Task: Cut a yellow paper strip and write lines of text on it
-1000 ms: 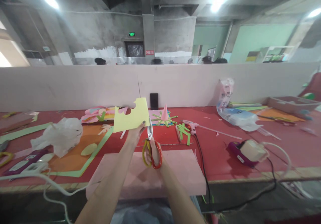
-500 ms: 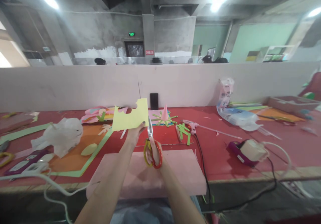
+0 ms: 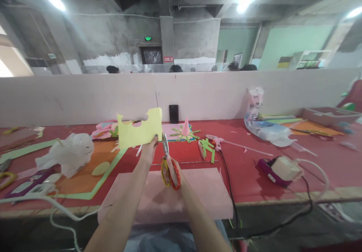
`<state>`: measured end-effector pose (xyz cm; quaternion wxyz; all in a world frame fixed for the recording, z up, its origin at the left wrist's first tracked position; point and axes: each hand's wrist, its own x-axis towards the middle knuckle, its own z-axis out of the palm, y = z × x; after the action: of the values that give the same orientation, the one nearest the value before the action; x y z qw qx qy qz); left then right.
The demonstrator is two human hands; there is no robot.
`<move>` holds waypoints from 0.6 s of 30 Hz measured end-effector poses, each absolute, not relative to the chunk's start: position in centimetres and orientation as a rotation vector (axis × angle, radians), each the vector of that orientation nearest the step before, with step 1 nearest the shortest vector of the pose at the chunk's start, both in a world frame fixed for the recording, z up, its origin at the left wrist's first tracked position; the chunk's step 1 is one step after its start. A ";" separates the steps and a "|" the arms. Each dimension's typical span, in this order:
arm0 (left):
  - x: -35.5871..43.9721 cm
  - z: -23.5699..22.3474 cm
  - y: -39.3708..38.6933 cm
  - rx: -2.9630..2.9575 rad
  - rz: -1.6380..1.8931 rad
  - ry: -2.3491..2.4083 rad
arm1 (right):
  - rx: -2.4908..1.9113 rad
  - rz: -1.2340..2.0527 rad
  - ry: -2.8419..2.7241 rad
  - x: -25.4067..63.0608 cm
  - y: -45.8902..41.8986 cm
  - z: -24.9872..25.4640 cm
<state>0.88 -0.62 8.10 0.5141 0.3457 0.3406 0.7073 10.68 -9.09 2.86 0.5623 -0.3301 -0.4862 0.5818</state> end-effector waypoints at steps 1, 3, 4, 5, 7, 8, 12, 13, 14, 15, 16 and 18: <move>0.9 8.2 -0.6 0.793 1.705 0.784 | -0.745 1.400 -1.148 10.7 -9.2 2.9; 0.8 8.4 -0.5 0.747 1.709 0.720 | -0.687 1.443 -1.149 10.7 -9.3 3.1; 0.8 8.4 -0.4 0.735 1.697 0.703 | -0.672 1.446 -1.145 10.7 -9.3 3.1; 0.8 8.4 -0.3 0.729 1.680 0.696 | -0.659 1.448 -1.139 10.7 -9.3 3.1; 0.9 8.2 -0.1 0.744 1.651 0.703 | -0.630 1.445 -1.133 10.7 -9.3 2.9; 0.9 8.1 0.0 0.764 1.642 0.714 | -0.618 1.437 -1.130 10.7 -9.2 2.8; 1.2 7.4 0.1 0.901 1.609 0.799 | -0.617 1.358 -1.067 10.9 -8.7 2.4; 1.3 7.2 0.0 0.933 1.593 0.828 | -0.624 1.351 -1.048 11.0 -8.6 2.4; 1.5 7.1 -0.1 0.962 1.580 0.851 | -0.632 1.349 -1.037 11.0 -8.6 2.4; 1.6 7.1 -0.2 0.985 1.570 0.867 | -0.640 1.345 -1.031 11.1 -8.5 2.5; 1.7 7.0 -0.4 1.002 1.563 0.877 | -0.647 1.340 -1.028 11.2 -8.5 2.5; 1.9 6.9 -0.6 1.018 1.553 0.893 | -0.657 1.317 -1.020 11.2 -8.5 2.6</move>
<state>1.89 -0.61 6.93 0.5145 0.4237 0.3717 0.6462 11.24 -8.51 2.58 0.6252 -0.2863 -0.4445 0.5741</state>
